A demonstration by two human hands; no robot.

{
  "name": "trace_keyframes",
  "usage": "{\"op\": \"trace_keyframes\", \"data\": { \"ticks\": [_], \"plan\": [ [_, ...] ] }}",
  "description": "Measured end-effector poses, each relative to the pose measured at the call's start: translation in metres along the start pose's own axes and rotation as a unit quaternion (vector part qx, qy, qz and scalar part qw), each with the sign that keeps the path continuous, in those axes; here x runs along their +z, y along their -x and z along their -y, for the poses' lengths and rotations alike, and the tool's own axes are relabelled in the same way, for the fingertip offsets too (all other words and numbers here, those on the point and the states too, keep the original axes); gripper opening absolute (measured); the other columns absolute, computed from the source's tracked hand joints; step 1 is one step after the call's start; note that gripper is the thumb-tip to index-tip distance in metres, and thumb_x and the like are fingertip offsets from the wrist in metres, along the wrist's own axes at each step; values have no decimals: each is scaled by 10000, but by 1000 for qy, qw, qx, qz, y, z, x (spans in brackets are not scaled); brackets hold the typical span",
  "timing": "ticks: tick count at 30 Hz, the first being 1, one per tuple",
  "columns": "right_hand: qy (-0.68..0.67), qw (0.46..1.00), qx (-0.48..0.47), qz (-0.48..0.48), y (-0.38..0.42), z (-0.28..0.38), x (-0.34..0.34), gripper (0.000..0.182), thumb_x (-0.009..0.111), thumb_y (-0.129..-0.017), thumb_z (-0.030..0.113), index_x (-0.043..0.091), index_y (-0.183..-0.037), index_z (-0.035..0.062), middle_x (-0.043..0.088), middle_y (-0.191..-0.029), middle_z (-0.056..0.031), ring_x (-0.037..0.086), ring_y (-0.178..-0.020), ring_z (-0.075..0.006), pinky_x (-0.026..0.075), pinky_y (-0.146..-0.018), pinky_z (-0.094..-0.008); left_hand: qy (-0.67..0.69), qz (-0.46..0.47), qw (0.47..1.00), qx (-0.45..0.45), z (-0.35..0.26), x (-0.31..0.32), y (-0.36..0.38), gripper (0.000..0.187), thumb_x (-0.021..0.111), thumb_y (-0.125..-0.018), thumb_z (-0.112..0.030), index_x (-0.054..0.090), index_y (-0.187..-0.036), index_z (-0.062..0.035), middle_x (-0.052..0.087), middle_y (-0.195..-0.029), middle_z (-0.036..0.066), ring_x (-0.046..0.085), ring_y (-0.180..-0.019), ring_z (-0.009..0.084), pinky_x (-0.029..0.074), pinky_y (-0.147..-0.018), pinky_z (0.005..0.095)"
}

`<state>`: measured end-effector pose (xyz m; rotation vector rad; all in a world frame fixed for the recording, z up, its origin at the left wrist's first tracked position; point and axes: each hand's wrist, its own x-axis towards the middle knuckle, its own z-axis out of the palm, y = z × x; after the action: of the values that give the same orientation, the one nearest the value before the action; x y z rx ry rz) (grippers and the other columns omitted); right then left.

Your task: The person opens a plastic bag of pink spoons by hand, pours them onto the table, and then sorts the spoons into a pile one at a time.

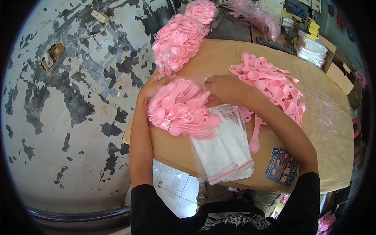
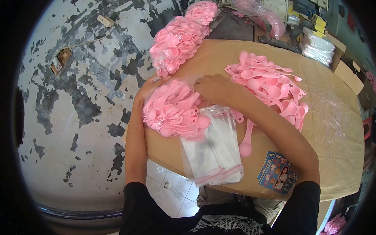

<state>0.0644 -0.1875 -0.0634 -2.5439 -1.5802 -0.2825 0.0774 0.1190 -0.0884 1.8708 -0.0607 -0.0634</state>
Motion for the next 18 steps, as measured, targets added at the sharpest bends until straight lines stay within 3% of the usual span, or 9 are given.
{"op": "trace_keyframes", "data": {
  "ticks": [1, 8, 11, 14, 17, 18],
  "plan": [
    [-4, 1000, -10, -5, 0, -1, -1, 378, 717, -796, 299, 631, -1011, 0, 628, -1010, -123, 602, -1006, -297, 490, -855, -403, -9, 9, 1000, -13, 0, -3, -1, 265, 643, -947, -184, 687, -1126, 7, 709, -1010, 53, 647, -855, 105, 523, -769, 243],
    [73, 993, -25, -90, 2, -3, 8, 352, 688, -801, 283, 626, -1018, 13, 618, -1066, -118, 537, -1112, -318, 459, -910, -448, 55, 16, 998, -30, -1, -2, 1, 222, 655, -947, -199, 709, -1043, -7, 705, -919, 22, 634, -776, 84, 515, -699, 219],
    [91, 993, -29, -73, 5, -6, -6, 415, 695, -820, 329, 613, -1006, -33, 600, -1050, -128, 509, -1058, -289, 409, -939, -403, 49, 13, 998, -30, 2, -2, -1, 232, 664, -943, -225, 701, -1040, -18, 694, -907, 14, 627, -764, 82, 511, -694, 224],
    [55, 998, 0, -15, 13, -9, -23, 297, 630, -882, 262, 616, -1007, -6, 612, -978, -133, 542, -997, -304, 428, -878, -423, 31, 7, 999, -5, 10, -7, -7, 247, 678, -935, -263, 683, -1029, -35, 681, -902, 8, 621, -740, 80, 508, -664, 231],
    [-27, 972, 206, 113, 20, 14, -85, 202, 557, -923, 196, 618, -1021, 31, 616, -900, -137, 579, -919, -315, 445, -816, -437, 35, -6, 999, 10, 7, -1, -4, 258, 678, -935, -261, 681, -1033, -23, 680, -903, 11, 621, -751, 81, 509, -670, 230],
    [-42, 969, 220, 102, 28, 6, -96, 200, 545, -930, 191, 621, -1049, 49, 620, -891, -134, 590, -896, -317, 452, -812, -438, 31, -14, 999, -1, 5, -1, -3, 258, 677, -935, -260, 682, -1033, -21, 680, -903, 12, 622, -756, 81, 509, -673, 229]
  ]
}}
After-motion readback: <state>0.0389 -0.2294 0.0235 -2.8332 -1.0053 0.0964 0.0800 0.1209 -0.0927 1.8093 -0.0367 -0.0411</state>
